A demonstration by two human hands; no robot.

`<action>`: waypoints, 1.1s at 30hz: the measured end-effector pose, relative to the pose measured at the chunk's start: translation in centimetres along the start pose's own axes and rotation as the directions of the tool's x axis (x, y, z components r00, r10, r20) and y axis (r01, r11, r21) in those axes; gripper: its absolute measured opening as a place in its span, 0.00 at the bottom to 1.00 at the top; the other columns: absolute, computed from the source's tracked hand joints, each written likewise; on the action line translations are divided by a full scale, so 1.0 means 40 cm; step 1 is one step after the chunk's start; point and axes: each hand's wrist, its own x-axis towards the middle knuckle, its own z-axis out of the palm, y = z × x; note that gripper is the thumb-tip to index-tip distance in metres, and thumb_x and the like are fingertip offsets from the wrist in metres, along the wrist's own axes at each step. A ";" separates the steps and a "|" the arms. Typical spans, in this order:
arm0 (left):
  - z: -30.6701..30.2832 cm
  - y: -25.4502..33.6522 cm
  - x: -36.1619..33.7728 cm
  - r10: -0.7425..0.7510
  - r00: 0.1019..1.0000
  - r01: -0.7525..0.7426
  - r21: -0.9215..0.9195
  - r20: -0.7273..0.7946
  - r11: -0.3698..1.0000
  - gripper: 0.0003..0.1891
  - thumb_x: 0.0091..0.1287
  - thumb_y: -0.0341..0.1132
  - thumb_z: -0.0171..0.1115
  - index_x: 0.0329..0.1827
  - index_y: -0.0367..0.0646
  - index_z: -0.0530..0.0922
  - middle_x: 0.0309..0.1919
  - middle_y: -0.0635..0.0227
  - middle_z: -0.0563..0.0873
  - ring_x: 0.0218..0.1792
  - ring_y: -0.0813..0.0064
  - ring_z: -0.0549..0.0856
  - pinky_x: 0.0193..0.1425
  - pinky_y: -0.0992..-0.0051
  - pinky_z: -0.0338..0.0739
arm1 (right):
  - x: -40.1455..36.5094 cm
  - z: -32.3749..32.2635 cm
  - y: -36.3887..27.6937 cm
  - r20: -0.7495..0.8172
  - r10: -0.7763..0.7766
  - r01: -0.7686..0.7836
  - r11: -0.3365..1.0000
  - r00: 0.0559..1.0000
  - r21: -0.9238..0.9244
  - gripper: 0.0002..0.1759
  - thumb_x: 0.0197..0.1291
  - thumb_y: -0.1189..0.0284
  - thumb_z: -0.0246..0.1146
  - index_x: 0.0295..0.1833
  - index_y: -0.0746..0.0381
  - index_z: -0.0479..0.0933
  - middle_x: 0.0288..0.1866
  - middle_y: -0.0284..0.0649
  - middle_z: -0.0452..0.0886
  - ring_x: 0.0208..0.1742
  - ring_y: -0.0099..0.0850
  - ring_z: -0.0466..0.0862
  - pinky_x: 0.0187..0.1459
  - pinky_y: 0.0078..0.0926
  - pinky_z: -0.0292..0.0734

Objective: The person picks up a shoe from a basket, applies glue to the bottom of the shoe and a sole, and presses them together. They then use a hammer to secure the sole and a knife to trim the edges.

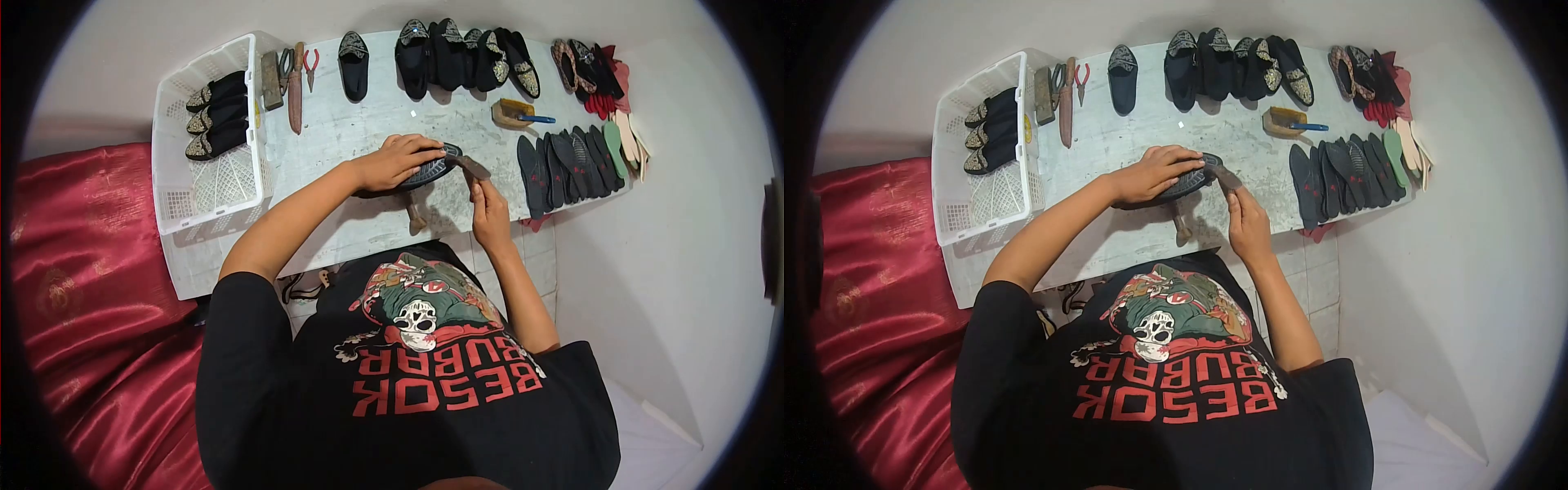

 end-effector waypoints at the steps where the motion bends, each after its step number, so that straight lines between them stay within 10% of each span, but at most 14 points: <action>1: -0.002 -0.008 0.003 0.040 0.999 -0.040 -0.071 -0.006 0.997 0.32 0.79 0.32 0.54 0.86 0.57 0.64 0.83 0.66 0.66 0.80 0.55 0.66 0.84 0.50 0.55 | 0.003 -0.004 -0.007 0.022 0.010 -0.010 1.000 1.000 -0.025 0.19 0.85 0.64 0.50 0.62 0.66 0.79 0.32 0.47 0.82 0.33 0.41 0.82 0.39 0.37 0.77; 9: -0.002 -0.037 -0.003 0.033 0.999 -0.034 0.020 0.026 0.999 0.30 0.80 0.36 0.55 0.86 0.61 0.66 0.85 0.73 0.64 0.71 0.49 0.71 0.82 0.51 0.62 | -0.028 -0.013 -0.046 -0.032 -0.026 0.027 0.999 0.999 0.034 0.15 0.82 0.68 0.54 0.57 0.66 0.81 0.36 0.49 0.85 0.34 0.54 0.83 0.39 0.45 0.77; 14: 0.003 -0.040 -0.003 0.018 1.000 -0.018 0.001 0.021 1.000 0.30 0.81 0.37 0.53 0.86 0.61 0.65 0.86 0.74 0.62 0.69 0.48 0.71 0.81 0.52 0.62 | -0.072 0.064 -0.009 0.021 0.037 -0.035 0.997 0.999 -0.076 0.18 0.82 0.68 0.55 0.67 0.64 0.81 0.56 0.58 0.88 0.54 0.55 0.90 0.53 0.43 0.84; 33: -0.004 -0.033 -0.008 0.010 0.998 -0.011 0.014 0.054 1.000 0.30 0.83 0.38 0.49 0.88 0.65 0.62 0.86 0.72 0.62 0.71 0.45 0.73 0.81 0.49 0.61 | -0.047 0.048 -0.099 0.087 0.035 -0.025 0.993 0.996 -0.111 0.17 0.79 0.70 0.57 0.68 0.55 0.81 0.45 0.49 0.89 0.42 0.52 0.90 0.43 0.43 0.84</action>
